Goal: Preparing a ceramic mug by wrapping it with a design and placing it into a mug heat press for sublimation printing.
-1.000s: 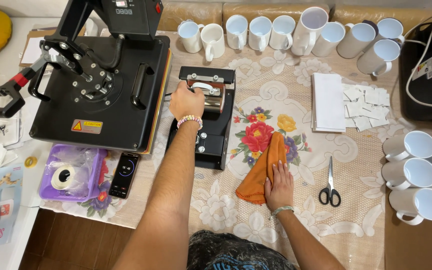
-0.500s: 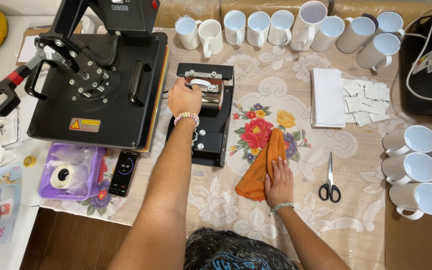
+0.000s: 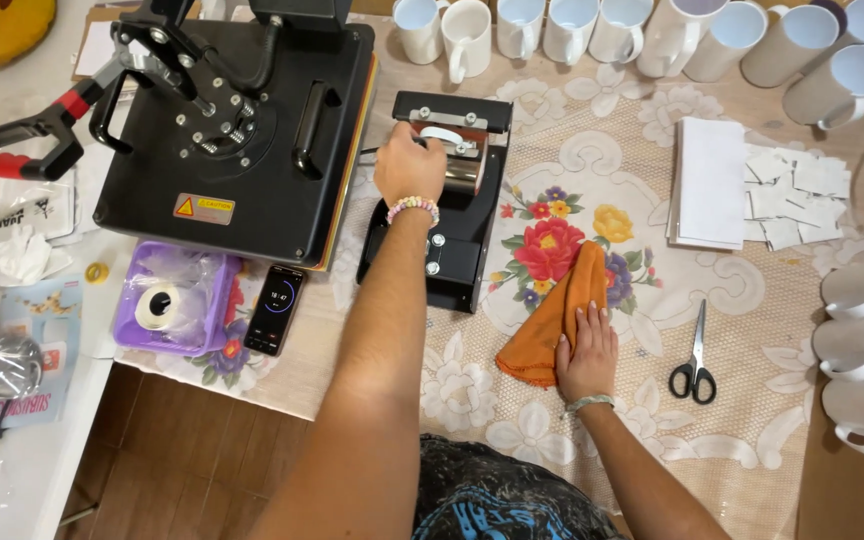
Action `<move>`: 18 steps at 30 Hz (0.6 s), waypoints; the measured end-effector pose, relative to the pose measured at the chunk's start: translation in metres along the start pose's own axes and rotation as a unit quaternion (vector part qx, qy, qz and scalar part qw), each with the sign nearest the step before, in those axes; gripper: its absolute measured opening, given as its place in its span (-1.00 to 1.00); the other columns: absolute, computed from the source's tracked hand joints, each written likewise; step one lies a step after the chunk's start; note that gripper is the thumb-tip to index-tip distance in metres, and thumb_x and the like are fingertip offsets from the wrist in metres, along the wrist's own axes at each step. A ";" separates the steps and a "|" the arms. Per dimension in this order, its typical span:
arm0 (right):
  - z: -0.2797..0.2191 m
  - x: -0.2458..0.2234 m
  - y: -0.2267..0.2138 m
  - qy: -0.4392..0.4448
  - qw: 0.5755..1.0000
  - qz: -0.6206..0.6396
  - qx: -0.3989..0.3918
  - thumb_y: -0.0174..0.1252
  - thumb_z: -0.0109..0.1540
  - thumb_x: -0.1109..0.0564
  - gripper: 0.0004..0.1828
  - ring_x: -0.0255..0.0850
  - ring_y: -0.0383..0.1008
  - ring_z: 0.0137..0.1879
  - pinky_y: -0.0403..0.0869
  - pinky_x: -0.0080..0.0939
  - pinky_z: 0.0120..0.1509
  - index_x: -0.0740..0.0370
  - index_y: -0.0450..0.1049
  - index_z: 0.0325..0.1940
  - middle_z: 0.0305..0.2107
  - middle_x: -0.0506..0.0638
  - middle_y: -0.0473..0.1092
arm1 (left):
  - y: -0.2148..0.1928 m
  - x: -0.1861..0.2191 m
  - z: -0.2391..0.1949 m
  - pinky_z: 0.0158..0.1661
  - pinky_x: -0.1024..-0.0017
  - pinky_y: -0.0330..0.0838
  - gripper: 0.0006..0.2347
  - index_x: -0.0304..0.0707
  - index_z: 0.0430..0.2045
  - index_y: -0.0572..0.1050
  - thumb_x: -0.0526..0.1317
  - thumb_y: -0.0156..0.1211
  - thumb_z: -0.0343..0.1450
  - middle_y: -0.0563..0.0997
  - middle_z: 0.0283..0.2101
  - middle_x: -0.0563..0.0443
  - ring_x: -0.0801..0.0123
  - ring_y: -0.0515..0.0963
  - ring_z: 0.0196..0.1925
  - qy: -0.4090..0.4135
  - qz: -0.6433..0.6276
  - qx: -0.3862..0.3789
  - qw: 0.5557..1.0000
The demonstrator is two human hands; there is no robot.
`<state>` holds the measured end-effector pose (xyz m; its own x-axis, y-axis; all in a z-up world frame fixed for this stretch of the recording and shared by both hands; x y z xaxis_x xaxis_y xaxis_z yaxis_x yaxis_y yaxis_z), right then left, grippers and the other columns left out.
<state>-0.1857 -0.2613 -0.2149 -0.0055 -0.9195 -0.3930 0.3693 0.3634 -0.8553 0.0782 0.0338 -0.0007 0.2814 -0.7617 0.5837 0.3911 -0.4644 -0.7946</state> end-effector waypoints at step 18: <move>-0.001 0.002 0.004 -0.003 1.000 -0.003 -0.007 -0.03 0.30 -0.06 -0.41 0.03 0.06 0.55 0.07 0.08 0.55 0.13 0.25 0.41 0.43 0.10 0.14 | -0.006 0.005 -0.001 -0.16 0.04 0.56 -0.85 -0.09 -0.43 0.52 -0.12 0.10 0.25 0.65 -0.42 -0.20 -0.13 0.69 -0.22 0.023 -0.019 -0.020 0.999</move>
<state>-0.1852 -0.2616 -0.2197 -0.0029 -0.9224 -0.3862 0.3561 0.3600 -0.8623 0.0761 0.0321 0.0073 0.2249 -0.7627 0.6064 0.3654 -0.5109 -0.7781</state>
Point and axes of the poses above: each hand's wrist, its own z-axis towards the middle knuckle, its own y-axis out of the palm, x = y × z, the point moved 8 cm from there along z, towards the middle knuckle
